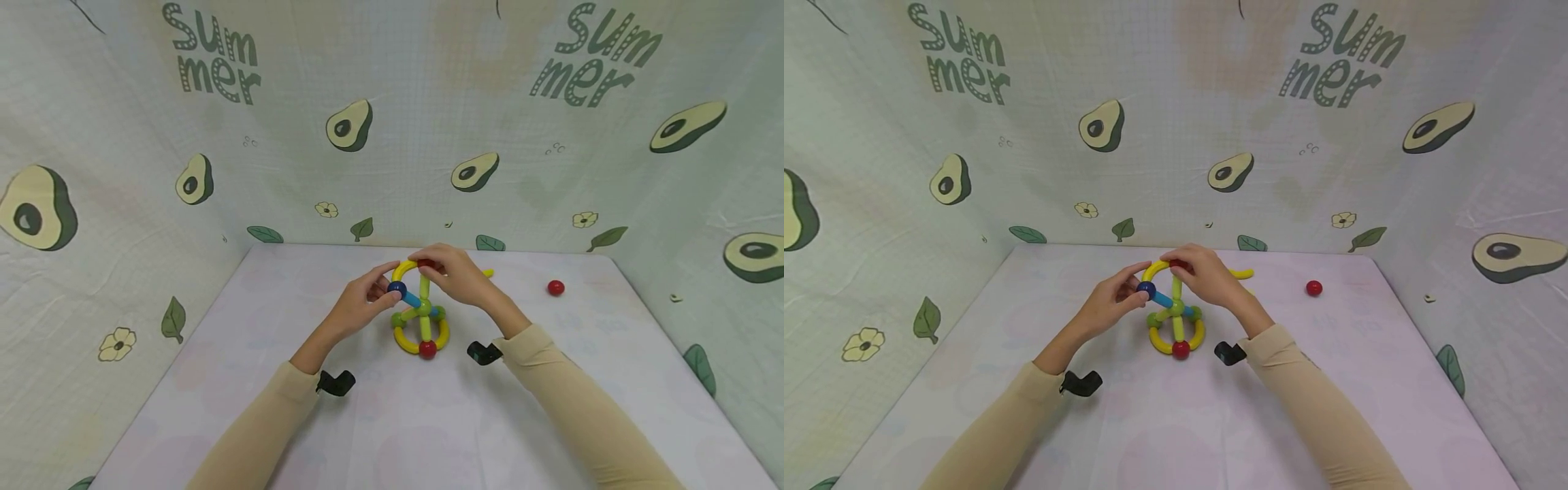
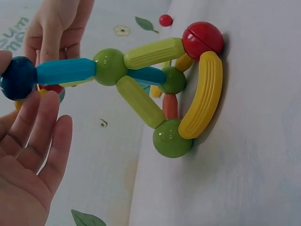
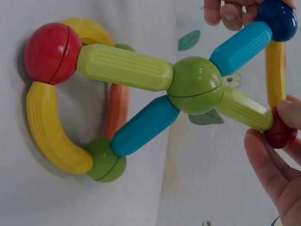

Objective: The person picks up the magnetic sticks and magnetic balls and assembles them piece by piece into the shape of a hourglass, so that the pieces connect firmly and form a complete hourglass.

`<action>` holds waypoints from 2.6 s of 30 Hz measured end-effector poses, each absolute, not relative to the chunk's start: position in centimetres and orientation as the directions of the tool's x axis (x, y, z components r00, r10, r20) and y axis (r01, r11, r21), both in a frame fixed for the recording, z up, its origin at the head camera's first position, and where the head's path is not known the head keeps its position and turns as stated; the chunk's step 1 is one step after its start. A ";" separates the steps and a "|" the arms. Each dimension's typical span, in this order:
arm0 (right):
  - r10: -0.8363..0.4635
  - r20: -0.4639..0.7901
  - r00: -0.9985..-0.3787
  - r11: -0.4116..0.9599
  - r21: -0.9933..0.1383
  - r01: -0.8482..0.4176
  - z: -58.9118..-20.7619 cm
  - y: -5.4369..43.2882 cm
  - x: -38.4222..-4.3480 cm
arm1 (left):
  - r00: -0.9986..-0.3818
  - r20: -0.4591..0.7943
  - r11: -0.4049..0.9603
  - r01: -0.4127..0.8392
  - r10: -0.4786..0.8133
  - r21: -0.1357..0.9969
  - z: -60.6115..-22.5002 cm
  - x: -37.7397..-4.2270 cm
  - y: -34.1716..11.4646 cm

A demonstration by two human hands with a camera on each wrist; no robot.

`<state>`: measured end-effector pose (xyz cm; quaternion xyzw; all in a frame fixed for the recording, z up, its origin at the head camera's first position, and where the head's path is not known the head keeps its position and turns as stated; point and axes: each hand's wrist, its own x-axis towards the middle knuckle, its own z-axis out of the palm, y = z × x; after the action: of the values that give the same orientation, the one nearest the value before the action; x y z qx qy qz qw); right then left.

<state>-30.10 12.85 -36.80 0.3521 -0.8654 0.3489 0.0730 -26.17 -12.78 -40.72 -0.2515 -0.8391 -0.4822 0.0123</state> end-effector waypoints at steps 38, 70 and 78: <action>-0.478 0.320 -0.818 0.600 -0.561 -0.571 -37.8 17.6 -30.5 | -0.860 0.247 0.392 0.437 0.447 0.810 -41.3 -26.5 -12.6; -0.402 0.025 -0.915 0.808 -0.461 -0.368 -44.5 24.4 -33.1 | -0.864 0.241 0.381 0.424 0.441 0.822 -41.1 -26.4 -12.6; -0.411 0.012 -0.912 0.805 -0.464 -0.369 -44.9 24.4 -33.4 | -0.868 0.237 0.385 0.419 0.437 0.822 -41.2 -26.4 -12.7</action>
<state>-33.39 24.36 -44.91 0.2055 -0.9490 0.2350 -0.0443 -26.39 -12.72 -41.19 -0.2571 -0.8322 -0.4912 -0.0093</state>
